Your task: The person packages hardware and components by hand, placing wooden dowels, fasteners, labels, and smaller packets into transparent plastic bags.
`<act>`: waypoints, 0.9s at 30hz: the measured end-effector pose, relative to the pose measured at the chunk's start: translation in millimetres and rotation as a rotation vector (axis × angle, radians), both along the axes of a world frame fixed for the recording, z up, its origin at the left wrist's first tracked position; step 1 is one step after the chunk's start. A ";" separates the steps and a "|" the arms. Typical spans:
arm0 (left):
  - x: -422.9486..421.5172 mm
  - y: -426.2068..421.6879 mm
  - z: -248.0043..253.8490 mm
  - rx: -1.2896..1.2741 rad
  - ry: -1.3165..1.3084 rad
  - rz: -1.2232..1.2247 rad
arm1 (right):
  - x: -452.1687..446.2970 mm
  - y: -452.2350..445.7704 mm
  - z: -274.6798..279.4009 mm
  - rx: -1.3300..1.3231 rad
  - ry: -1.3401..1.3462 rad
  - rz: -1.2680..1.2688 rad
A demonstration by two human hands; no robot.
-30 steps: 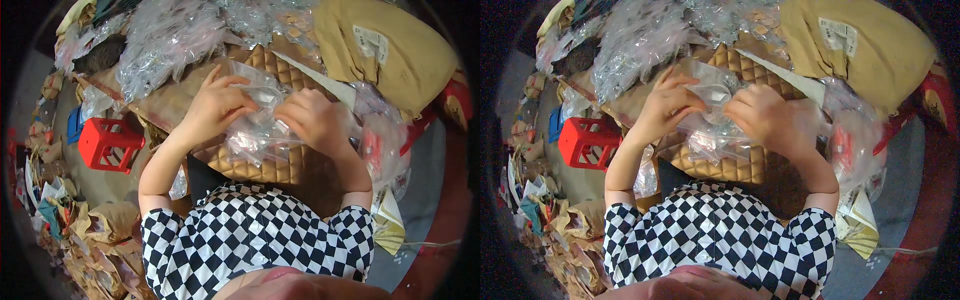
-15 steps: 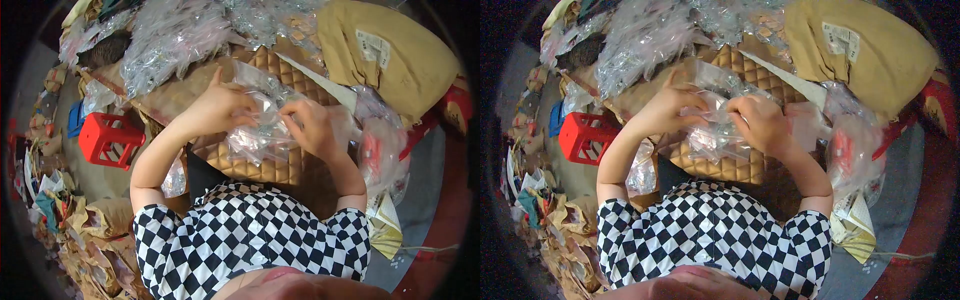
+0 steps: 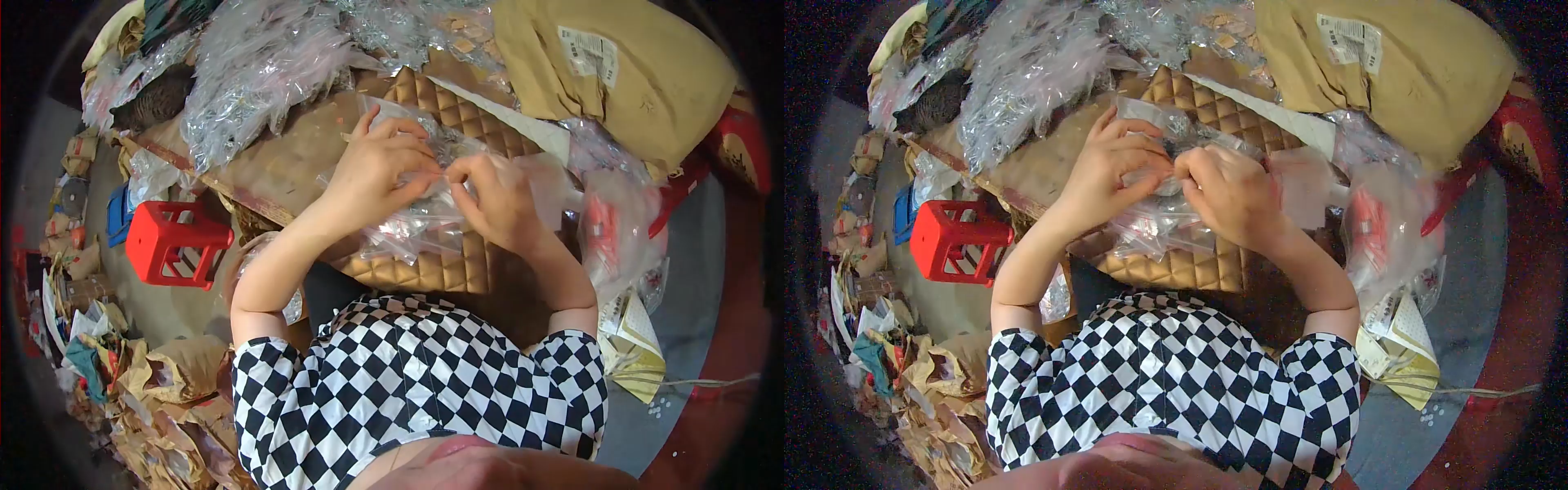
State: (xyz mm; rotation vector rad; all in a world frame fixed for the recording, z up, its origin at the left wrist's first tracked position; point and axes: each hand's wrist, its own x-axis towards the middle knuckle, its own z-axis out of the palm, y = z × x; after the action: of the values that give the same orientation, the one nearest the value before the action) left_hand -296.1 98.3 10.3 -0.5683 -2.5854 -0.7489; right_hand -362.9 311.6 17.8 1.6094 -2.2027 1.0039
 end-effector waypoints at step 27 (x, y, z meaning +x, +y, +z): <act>47.9 -86.1 -56.0 1.523 0.156 0.266 | 44.7 0.6 -52.5 0.114 0.132 -0.116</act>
State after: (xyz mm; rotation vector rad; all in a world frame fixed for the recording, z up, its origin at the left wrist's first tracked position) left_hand -248.2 12.3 -45.7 0.2063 -1.2408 -2.0130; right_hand -318.3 312.2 -34.7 1.5256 -2.2697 0.7324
